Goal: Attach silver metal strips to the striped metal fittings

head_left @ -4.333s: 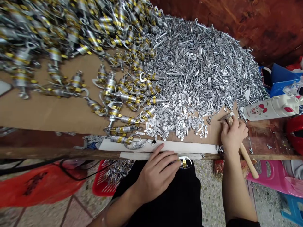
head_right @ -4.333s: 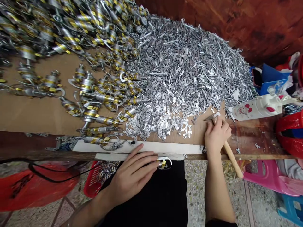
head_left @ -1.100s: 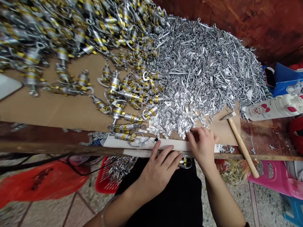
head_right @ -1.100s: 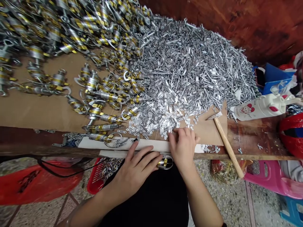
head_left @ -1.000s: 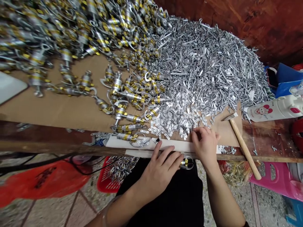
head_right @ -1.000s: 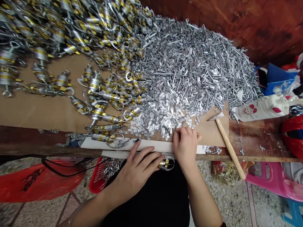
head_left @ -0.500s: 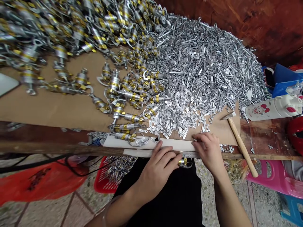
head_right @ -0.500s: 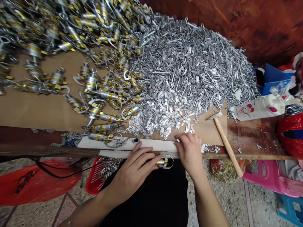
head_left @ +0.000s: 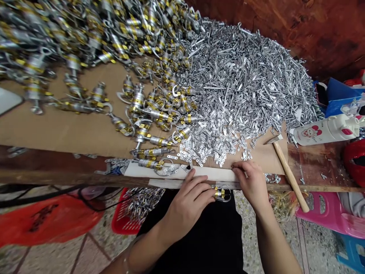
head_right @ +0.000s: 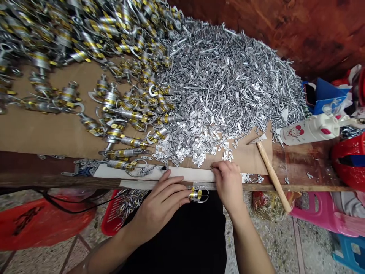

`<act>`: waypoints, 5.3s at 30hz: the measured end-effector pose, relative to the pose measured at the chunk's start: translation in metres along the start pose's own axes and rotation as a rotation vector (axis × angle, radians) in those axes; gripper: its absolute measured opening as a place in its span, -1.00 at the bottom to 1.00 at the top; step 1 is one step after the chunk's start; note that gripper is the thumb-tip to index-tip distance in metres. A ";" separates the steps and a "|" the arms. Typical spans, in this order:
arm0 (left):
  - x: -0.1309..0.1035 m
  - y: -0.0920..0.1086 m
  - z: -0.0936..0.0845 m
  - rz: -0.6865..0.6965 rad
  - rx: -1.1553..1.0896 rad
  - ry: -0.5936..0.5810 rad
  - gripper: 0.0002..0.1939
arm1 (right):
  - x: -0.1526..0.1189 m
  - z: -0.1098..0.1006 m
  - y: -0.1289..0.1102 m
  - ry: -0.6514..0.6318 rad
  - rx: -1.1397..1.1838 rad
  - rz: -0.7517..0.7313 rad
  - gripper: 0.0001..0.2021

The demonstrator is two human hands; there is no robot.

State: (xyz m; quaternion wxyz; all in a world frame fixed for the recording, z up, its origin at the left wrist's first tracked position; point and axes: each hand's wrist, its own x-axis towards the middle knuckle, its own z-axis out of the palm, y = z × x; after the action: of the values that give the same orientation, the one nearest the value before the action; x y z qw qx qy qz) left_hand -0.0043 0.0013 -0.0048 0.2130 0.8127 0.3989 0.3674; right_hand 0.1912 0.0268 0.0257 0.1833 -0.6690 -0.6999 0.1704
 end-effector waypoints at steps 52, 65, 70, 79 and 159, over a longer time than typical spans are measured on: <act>0.000 -0.003 0.001 0.025 -0.051 0.073 -0.91 | -0.032 -0.012 0.002 0.042 -0.291 0.081 -0.74; -0.092 -0.040 -0.072 -0.055 0.447 0.069 -0.84 | 0.019 -0.016 0.108 0.431 -0.573 0.268 -0.56; -0.066 -0.039 -0.076 -0.102 0.407 0.156 -0.83 | 0.016 -0.023 0.102 0.520 -0.458 0.250 -0.57; 0.083 -0.075 -0.040 -0.153 0.513 0.114 -0.73 | -0.006 -0.023 0.075 0.544 -0.331 0.062 -0.70; -0.004 0.006 0.011 0.000 0.301 -0.023 -0.75 | -0.014 0.014 -0.015 -0.010 0.150 0.049 -0.88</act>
State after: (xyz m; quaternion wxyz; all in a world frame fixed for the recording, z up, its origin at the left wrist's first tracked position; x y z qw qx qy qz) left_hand 0.0054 -0.0064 -0.0093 0.0933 0.8396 0.4472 0.2938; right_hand 0.1714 0.0119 0.0201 0.2249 -0.6695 -0.6696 0.2301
